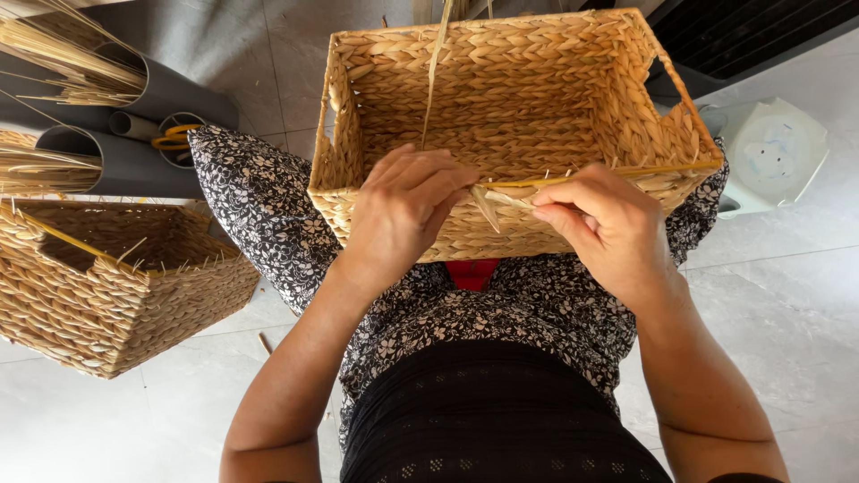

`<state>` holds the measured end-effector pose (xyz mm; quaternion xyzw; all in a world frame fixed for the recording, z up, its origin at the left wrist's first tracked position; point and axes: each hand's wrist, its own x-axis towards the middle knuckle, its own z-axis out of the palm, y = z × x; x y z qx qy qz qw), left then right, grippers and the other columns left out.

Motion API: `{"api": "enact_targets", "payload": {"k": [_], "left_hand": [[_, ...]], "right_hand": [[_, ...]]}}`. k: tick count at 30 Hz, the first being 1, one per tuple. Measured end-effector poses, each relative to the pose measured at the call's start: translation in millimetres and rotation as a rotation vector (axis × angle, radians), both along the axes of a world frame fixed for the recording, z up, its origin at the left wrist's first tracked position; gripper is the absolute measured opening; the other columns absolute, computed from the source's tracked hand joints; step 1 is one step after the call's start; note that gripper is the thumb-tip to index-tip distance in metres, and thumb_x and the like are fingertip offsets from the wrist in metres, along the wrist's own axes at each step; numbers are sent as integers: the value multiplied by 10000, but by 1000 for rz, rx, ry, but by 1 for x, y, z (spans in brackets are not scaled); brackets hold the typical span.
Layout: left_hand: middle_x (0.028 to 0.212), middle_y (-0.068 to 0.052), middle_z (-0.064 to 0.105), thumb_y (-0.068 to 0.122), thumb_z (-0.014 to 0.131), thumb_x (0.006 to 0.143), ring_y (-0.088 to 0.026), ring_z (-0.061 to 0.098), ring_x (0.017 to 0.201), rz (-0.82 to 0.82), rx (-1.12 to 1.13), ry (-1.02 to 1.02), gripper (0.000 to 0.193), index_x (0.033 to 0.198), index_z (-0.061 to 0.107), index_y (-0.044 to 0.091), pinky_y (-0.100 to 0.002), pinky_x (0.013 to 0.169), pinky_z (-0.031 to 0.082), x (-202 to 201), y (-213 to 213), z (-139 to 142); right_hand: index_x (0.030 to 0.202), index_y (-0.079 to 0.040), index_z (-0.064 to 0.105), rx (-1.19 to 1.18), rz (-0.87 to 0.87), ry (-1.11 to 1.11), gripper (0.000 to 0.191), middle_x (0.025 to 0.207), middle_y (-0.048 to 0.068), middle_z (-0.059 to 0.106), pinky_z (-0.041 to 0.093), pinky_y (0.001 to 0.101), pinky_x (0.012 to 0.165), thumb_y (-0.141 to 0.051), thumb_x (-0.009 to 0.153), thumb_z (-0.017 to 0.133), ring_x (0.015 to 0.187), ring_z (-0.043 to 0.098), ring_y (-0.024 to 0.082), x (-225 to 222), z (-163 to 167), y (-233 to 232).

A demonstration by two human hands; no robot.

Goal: The person sits on the floor with a woven basket on their lap and weaves a flat natural-fiber strip around the basket's rim, folding and threading the strip over and under the woven edge and pressing each section into place by hand. They work the strip progressively along the rim, tightening and repositioning it as they go.

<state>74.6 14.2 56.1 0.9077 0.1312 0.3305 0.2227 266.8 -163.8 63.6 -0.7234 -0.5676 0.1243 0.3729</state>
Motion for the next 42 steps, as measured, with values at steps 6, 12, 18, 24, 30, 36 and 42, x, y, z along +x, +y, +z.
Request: {"api": "enact_targets", "payload": {"k": [6,12,18,24,30,36,42], "left_hand": [[830,-30,689,165,775,928,-216,705,745,-27,-186,191,111,1024,764,109,-366,674,573,4,2,-3],[911,-38,709,138,734,964,-246,720,815,-92,-250,160,78,1028,758,100,-369,689,582,4,7,1],[861,-56,709,206,790,896,-230,715,751,-78,-340,217,162,1002,776,84,-376,643,575,4,7,4],[856,-38,725,205,778,924,-210,723,750,-29,-296,190,115,951,780,94,-365,621,580,10,5,-4],[901,-47,744,186,762,927,-187,731,751,-36,-345,218,102,966,755,92,-362,641,593,9,5,-9],[874,-61,729,277,801,894,-214,703,755,-93,-245,151,234,968,734,66,-389,670,581,5,6,-9],[741,-25,672,293,770,936,-213,680,717,49,-284,262,197,879,742,106,-424,748,547,14,0,-11]], "right_hand": [[1006,-89,735,-24,82,-106,125,847,24,652,488,320,606,-128,916,812,700,619,164,-4,19,24],[989,-108,727,-62,57,-209,114,824,33,621,494,375,635,-149,921,808,741,626,222,-7,18,23],[960,-111,716,-62,32,-234,115,819,25,616,490,378,637,-160,929,816,755,626,220,-10,17,24],[986,-126,702,36,63,-439,193,890,52,624,478,408,761,-231,860,804,848,611,247,-23,14,23],[1022,-139,683,157,139,-373,167,876,-11,649,424,394,795,-220,954,813,824,592,189,-29,-8,35],[1022,-126,687,121,77,-136,112,900,-14,671,454,368,819,-180,1013,785,860,621,192,-17,-6,59],[998,-45,663,30,124,-444,319,962,51,672,486,403,785,-255,810,813,898,644,239,-11,10,40]]}}
